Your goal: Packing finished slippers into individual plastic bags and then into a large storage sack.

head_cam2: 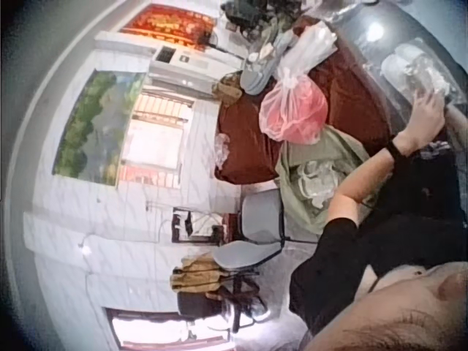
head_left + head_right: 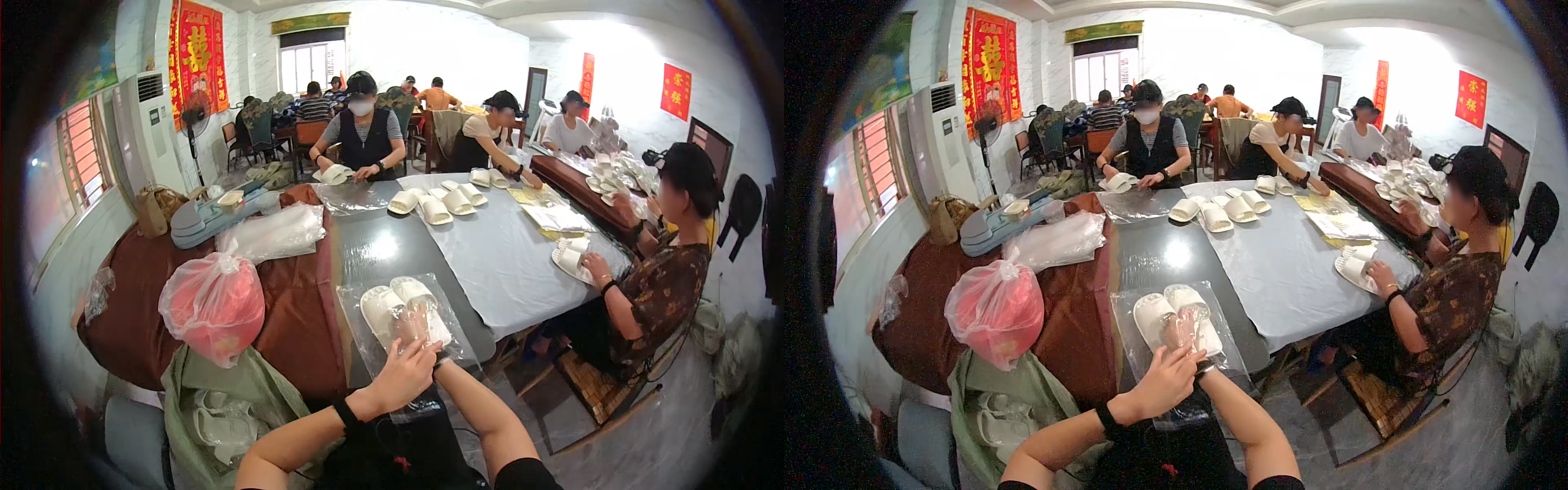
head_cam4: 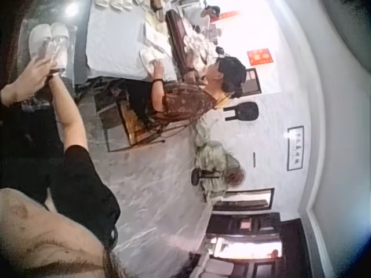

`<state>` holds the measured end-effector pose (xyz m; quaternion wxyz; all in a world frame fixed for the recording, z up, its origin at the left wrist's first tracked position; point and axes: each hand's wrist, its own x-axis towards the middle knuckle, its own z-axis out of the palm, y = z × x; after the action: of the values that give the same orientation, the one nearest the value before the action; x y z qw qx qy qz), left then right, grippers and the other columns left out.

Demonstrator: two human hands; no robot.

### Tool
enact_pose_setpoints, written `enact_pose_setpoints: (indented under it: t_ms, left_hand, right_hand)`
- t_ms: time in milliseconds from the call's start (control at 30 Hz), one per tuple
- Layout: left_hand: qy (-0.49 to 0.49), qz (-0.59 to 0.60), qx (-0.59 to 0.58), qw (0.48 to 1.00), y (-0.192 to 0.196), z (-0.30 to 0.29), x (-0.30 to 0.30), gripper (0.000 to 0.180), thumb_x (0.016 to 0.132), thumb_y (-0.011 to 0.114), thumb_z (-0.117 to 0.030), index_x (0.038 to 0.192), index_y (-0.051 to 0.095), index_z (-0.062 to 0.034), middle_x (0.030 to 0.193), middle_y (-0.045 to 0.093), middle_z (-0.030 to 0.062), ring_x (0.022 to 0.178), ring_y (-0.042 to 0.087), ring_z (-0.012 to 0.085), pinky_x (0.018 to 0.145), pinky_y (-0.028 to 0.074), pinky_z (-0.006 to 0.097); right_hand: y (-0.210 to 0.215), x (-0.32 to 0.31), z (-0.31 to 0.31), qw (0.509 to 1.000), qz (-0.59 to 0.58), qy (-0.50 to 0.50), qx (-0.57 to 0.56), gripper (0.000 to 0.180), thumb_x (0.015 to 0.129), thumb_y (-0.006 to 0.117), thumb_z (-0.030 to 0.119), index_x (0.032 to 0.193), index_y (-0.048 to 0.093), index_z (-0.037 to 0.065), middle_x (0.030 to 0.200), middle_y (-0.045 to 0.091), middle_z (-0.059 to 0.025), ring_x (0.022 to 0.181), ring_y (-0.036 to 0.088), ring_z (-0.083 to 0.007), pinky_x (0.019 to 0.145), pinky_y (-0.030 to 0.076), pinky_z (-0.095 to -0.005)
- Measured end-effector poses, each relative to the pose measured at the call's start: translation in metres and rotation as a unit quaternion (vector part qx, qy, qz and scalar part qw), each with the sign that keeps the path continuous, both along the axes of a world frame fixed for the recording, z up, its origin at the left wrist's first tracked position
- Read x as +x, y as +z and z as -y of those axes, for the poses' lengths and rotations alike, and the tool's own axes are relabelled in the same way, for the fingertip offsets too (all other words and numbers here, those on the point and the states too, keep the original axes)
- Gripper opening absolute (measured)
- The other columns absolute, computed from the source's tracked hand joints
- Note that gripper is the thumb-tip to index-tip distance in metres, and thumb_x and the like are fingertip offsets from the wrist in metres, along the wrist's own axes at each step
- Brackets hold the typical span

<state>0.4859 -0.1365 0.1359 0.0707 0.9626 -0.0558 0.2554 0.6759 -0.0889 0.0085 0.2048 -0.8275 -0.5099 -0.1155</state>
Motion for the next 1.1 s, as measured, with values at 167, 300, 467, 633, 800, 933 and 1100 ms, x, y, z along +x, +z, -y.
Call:
enact_pose_setpoints:
  t_ms: [167,300,467,633,800,933,1100]
  left_hand:
    - [0.002,-0.051,-0.092,0.994,-0.019,-0.018,-0.001,0.032,0.097,0.06,-0.011,0.126,0.053,0.0006,0.152,0.047,0.0154,0.142,0.043,0.0369,0.113,0.032,0.059]
    - [-0.091,-0.059,-0.226,0.968,-0.013,-0.034,-0.004,0.043,0.096,0.067,-0.015,0.135,0.052,-0.0018,0.153,0.045,0.0208,0.143,0.04,0.0421,0.12,0.03,0.048]
    - [-0.083,-0.032,-0.238,0.967,-0.016,-0.079,-0.025,0.053,0.093,0.072,-0.021,0.139,0.052,-0.0046,0.155,0.042,0.0221,0.147,0.033,0.0432,0.12,0.027,0.051]
    - [-0.036,-0.132,-0.12,0.983,-0.032,-0.085,-0.03,0.06,0.093,0.07,-0.034,0.144,0.05,-0.0088,0.159,0.038,0.0188,0.15,0.027,0.0426,0.119,0.021,0.061]
    - [-0.071,-0.191,-0.071,0.976,-0.047,-0.089,-0.041,0.051,0.096,0.068,-0.033,0.14,0.055,-0.0099,0.159,0.037,0.0181,0.152,0.024,0.0402,0.121,0.015,0.061]
    - [-0.097,-0.186,-0.072,0.975,-0.034,-0.092,-0.044,0.04,0.096,0.066,-0.024,0.133,0.06,-0.0089,0.153,0.047,0.0147,0.152,0.028,0.0358,0.121,0.013,0.061]
    - [-0.095,-0.163,-0.067,0.98,-0.024,-0.093,-0.068,0.048,0.086,0.066,-0.002,0.133,0.059,-0.0086,0.152,0.049,0.0135,0.15,0.032,0.0346,0.124,0.017,0.058]
  right_hand:
    - [-0.014,-0.02,-0.039,0.997,-0.049,-0.056,0.002,0.04,0.087,0.066,0.028,0.121,0.068,0.009,0.139,0.054,-0.0236,0.137,0.041,-0.0448,0.11,0.037,-0.0596]
    - [-0.006,-0.023,-0.012,0.997,-0.071,-0.039,-0.02,0.055,0.089,0.066,0.037,0.141,0.057,0.02,0.156,0.039,-0.019,0.143,0.031,-0.0469,0.106,0.033,-0.0703]
    - [0.036,-0.064,0.079,0.997,-0.039,0.023,-0.055,0.064,0.089,0.07,0.043,0.146,0.052,0.022,0.157,0.037,-0.0162,0.141,0.031,-0.049,0.098,0.036,-0.0712]
    - [0.084,-0.066,0.184,0.991,-0.103,0.083,-0.033,0.044,0.087,0.073,0.028,0.129,0.066,0.015,0.127,0.063,-0.0167,0.116,0.061,-0.037,0.087,0.052,-0.0563]
    - [0.148,-0.02,0.236,0.952,-0.166,0.048,0.252,0.044,0.082,0.065,-0.002,0.124,0.067,0.011,0.111,0.072,-0.0159,0.094,0.072,-0.0347,0.078,0.058,-0.0376]
    - [0.14,0.032,0.236,0.992,0.051,0.077,0.085,0.07,0.082,0.061,-0.008,0.145,0.052,0.022,0.153,0.045,-0.012,0.133,0.052,-0.0269,0.1,0.05,-0.0433]
    - [0.118,0.037,0.226,0.944,0.188,0.217,-0.159,0.068,0.089,0.068,0.015,0.151,0.046,0.033,0.168,0.025,0.0056,0.155,0.022,-0.0215,0.113,0.036,-0.0501]
